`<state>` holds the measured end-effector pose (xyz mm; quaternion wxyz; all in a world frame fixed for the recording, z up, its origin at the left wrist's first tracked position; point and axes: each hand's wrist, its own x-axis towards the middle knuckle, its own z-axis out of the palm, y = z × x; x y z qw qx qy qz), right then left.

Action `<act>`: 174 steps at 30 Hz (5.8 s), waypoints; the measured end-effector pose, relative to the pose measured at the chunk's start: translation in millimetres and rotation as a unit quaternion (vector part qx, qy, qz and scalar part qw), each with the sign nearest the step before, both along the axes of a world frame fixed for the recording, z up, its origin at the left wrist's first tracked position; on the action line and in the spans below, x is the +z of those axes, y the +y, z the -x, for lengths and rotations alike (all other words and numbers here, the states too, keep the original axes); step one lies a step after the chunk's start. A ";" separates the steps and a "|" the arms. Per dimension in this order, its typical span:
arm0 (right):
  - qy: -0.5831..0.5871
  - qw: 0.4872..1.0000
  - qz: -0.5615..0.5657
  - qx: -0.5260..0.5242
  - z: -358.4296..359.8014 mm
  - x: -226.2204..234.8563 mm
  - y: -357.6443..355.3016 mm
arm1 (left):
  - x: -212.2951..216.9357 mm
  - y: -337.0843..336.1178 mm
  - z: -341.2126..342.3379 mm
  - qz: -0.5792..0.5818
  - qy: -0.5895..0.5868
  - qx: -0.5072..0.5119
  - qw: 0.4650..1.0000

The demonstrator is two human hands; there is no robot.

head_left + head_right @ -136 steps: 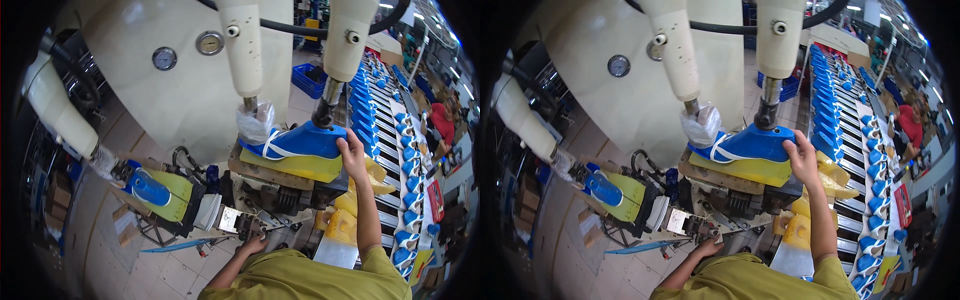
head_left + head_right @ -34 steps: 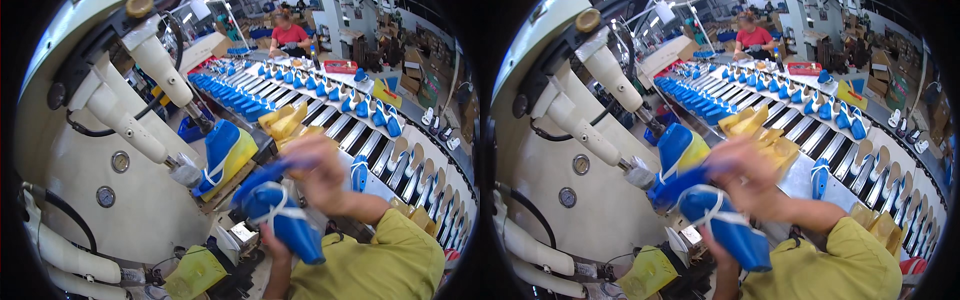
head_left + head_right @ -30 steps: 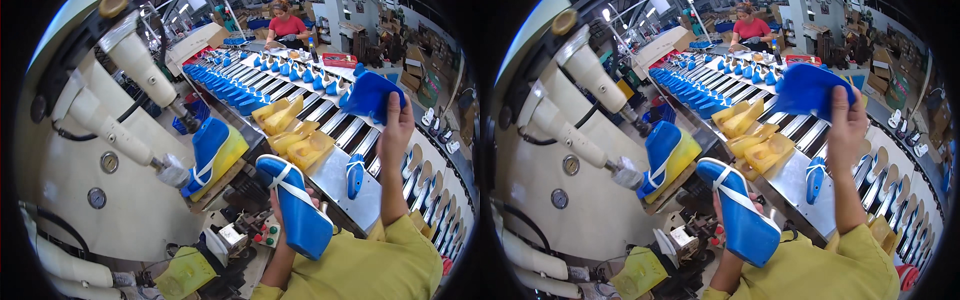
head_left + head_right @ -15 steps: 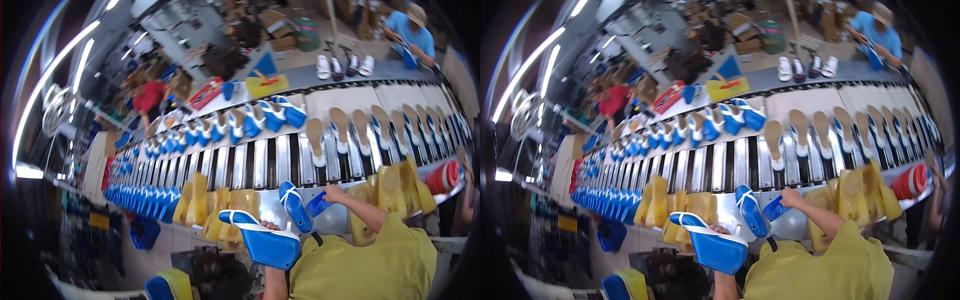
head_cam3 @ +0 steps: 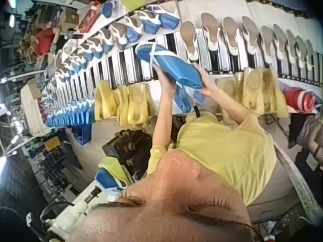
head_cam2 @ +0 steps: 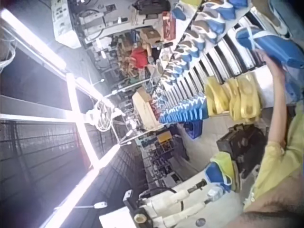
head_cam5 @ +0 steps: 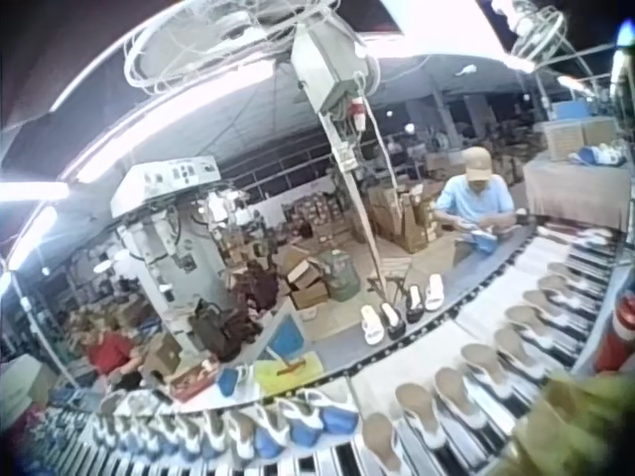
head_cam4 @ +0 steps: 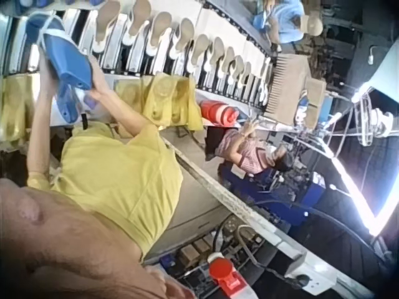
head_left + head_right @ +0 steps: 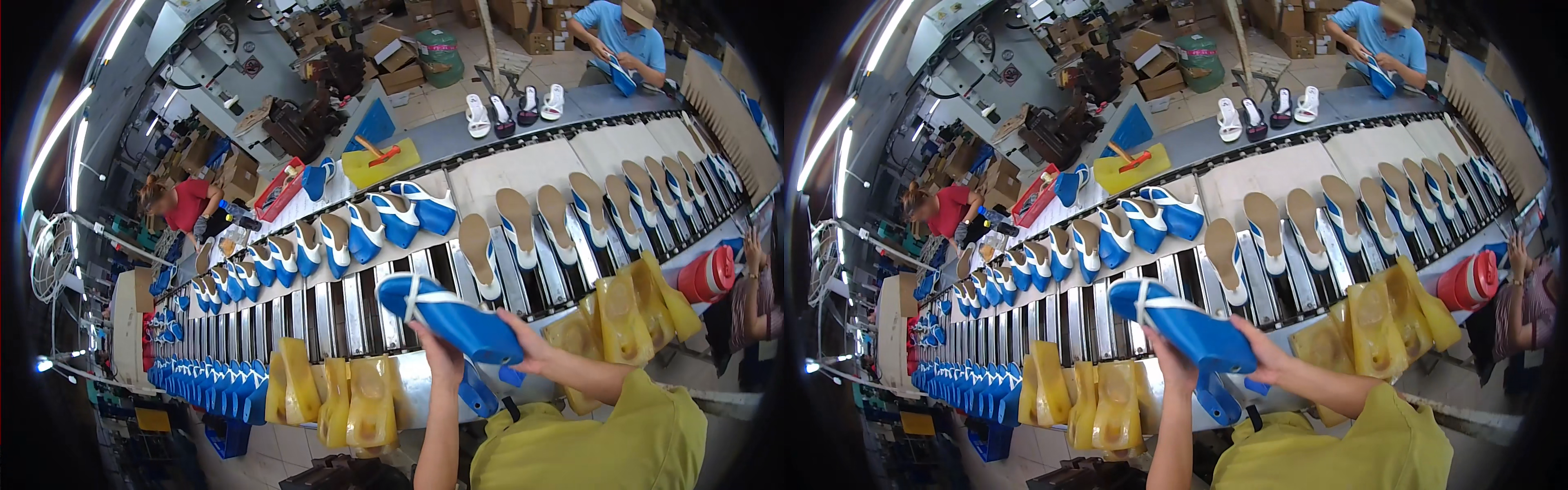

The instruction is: The person picks blue and white flip-flops from a conveyor belt and places them into a pneumatic press machine. They operate the machine to process the footwear and then return the finished slippers to the conveyor belt. This cycle is repeated continuously throughout the video.

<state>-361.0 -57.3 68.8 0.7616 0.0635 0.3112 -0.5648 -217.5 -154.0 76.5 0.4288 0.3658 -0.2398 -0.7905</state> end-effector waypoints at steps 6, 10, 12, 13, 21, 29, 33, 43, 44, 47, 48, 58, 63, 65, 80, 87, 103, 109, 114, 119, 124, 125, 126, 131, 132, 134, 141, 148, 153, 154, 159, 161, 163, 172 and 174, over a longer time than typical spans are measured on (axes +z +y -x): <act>0.397 0.902 0.051 -0.158 133.1 -36.8 -129.7 | -12.4 11.8 -54.1 0.106 -0.232 -0.014 0.967; 0.595 0.783 0.038 -0.177 222.1 -67.7 -223.4 | -39.7 71.4 -132.3 0.009 -0.271 0.120 0.955; 0.596 0.781 0.039 -0.184 254.1 -94.4 -262.7 | -57.8 112.3 -168.3 -0.048 -0.282 0.168 0.943; 0.607 0.773 0.031 -0.182 264.8 -106.4 -278.5 | -69.7 133.8 -181.8 -0.083 -0.286 0.189 0.936; 0.526 0.850 -0.030 -0.021 277.2 -155.1 -329.8 | -112.2 214.1 -169.6 -0.205 -0.285 0.172 0.920; 0.768 0.485 -0.022 0.418 344.7 -162.4 -343.0 | -123.4 119.2 -124.7 -0.271 -0.228 -0.073 0.932; 0.874 0.484 -0.025 -0.035 231.2 -162.8 -306.0 | -132.6 96.3 -101.0 -0.292 -0.237 -0.097 0.922; 0.900 0.398 -0.160 0.078 159.4 -308.9 -288.6 | -143.3 70.3 -111.8 -0.212 -0.307 0.029 0.927; 0.908 0.390 -0.123 0.096 158.5 -303.8 -289.6 | -126.0 63.7 -118.3 -0.222 -0.287 0.033 0.931; 0.897 0.440 0.019 0.042 156.1 -270.9 -269.3 | -144.2 61.7 -153.4 -0.197 -0.232 0.089 0.948; 0.889 0.456 0.024 0.034 147.8 -248.1 -264.9 | -150.7 59.7 -161.6 -0.197 -0.227 0.101 0.948; 0.422 0.893 0.141 -0.070 127.0 -95.0 -136.3 | -140.0 69.6 -184.5 -0.130 -0.158 0.022 0.979; 0.228 0.963 -0.002 -0.145 2.0 -84.2 -83.7 | -138.9 79.6 -173.4 -0.027 -0.436 0.229 0.870; 0.117 0.988 0.023 -0.102 -22.4 -102.9 -66.3 | -70.3 88.7 -153.5 0.122 -0.477 0.297 0.818; 0.686 0.674 0.008 0.276 -57.0 -181.9 -34.2 | -72.7 144.4 -102.9 0.156 -0.500 -0.116 0.844; 0.844 0.485 -0.197 -0.118 101.1 -123.3 -113.0 | -90.0 170.2 -121.5 0.044 -0.494 -0.143 0.857; 0.953 0.264 -0.110 0.095 172.1 -84.8 -35.1 | -74.1 237.6 -180.6 -0.175 -0.410 -0.176 0.878; 0.931 0.256 -0.013 0.258 224.6 -156.0 -19.2 | -103.1 233.1 -198.9 -0.036 -0.427 -0.261 0.865; 0.879 0.369 -0.002 0.303 257.6 -95.3 -7.5 | -117.4 250.8 -225.9 -0.228 -0.402 -0.079 0.883; 0.952 0.249 -0.148 0.103 352.7 -139.7 22.4 | -143.4 220.3 -262.0 -0.121 -0.382 0.083 0.913; 0.923 0.309 -0.085 0.214 345.7 -162.4 31.4 | -94.1 170.4 -242.9 -0.094 -0.406 0.123 0.901; 0.923 0.273 -0.067 0.262 346.5 -166.3 39.2 | -94.2 165.4 -241.8 -0.085 -0.402 0.112 0.905; 0.928 0.248 -0.057 0.271 346.9 -166.8 48.7 | -94.0 161.3 -238.4 -0.089 -0.396 0.110 0.907; 0.926 0.169 -0.110 0.320 300.0 -105.8 69.3 | -109.8 136.4 -235.1 -0.107 -0.370 0.067 0.920; 0.928 0.179 -0.148 0.292 281.8 -88.4 69.8 | -110.8 125.6 -236.1 -0.125 -0.352 0.049 0.926; 0.960 0.224 -0.020 0.166 232.3 -99.0 61.5 | -121.8 100.6 -234.1 -0.152 -0.305 -0.003 0.940; 0.884 0.246 0.300 0.262 10.6 -127.1 74.7 | -154.0 52.6 -213.7 -0.191 -0.237 -0.105 0.947; 0.844 0.406 0.150 0.316 12.1 -182.4 85.2 | -124.7 64.1 -178.6 -0.174 -0.291 -0.045 0.940; 0.756 0.598 0.083 0.253 69.5 -126.0 62.2 | -100.2 71.6 -163.7 -0.158 -0.303 -0.008 0.940; 0.729 0.647 0.063 0.212 78.9 -106.1 51.4 | -93.7 73.0 -163.4 -0.152 -0.301 0.002 0.941; 0.664 0.715 0.214 0.052 78.0 -48.3 -19.2 | -36.7 100.2 -177.4 -0.134 -0.272 0.084 0.949; 0.620 0.696 0.354 0.078 51.5 -8.6 -49.2 | -2.4 111.4 -171.8 -0.140 -0.242 0.111 0.954; 0.601 0.666 0.413 0.156 20.0 65.1 -70.2 | 35.7 119.2 -154.9 -0.173 -0.210 0.144 0.951; 0.627 0.327 0.687 0.166 -123.8 160.9 -102.9 | 79.3 201.9 -185.9 0.011 -0.251 0.143 0.957; 0.612 0.299 0.709 0.182 -144.3 179.4 -90.8 | 78.5 229.2 -194.5 0.019 -0.241 0.184 0.953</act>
